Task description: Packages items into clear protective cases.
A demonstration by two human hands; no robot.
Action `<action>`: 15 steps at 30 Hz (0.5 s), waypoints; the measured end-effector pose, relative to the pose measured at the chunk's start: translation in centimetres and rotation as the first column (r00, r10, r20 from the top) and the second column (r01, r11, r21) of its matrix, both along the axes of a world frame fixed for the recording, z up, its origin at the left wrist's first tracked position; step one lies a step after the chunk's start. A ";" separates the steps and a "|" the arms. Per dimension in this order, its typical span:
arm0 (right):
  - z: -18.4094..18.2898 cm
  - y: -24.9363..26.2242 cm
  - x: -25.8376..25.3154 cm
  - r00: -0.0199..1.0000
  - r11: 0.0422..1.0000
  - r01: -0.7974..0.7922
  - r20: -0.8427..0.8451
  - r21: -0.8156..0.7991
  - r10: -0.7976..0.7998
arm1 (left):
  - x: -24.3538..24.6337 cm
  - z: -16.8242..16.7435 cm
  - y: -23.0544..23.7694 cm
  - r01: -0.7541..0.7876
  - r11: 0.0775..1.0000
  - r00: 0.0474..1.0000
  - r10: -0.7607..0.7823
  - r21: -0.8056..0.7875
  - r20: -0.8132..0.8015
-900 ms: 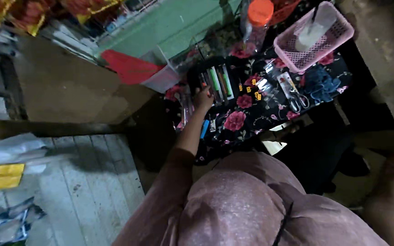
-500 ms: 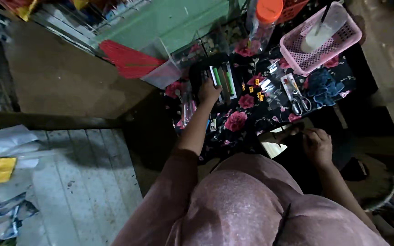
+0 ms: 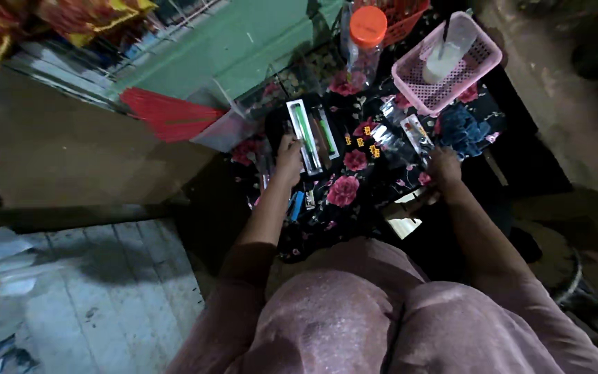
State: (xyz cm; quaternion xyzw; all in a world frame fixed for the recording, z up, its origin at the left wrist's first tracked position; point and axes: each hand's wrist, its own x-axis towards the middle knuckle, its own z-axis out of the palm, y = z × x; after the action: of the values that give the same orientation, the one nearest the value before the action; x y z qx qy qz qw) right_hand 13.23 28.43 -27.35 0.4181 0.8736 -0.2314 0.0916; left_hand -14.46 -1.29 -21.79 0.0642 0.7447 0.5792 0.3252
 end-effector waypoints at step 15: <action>-2.2 1.9 -1.5 0.976 0.976 0.214 0.051 -0.027 -0.213 | 3.7 6.9 -0.2 -0.095 0.909 0.939 -0.055 0.407 0.341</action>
State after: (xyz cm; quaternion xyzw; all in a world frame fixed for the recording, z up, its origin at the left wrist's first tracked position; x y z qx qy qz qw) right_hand 11.69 30.37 -29.54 0.5135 0.8174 -0.2439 0.0937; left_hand -10.74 -1.44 -14.92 0.0221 0.5360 0.7302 0.4232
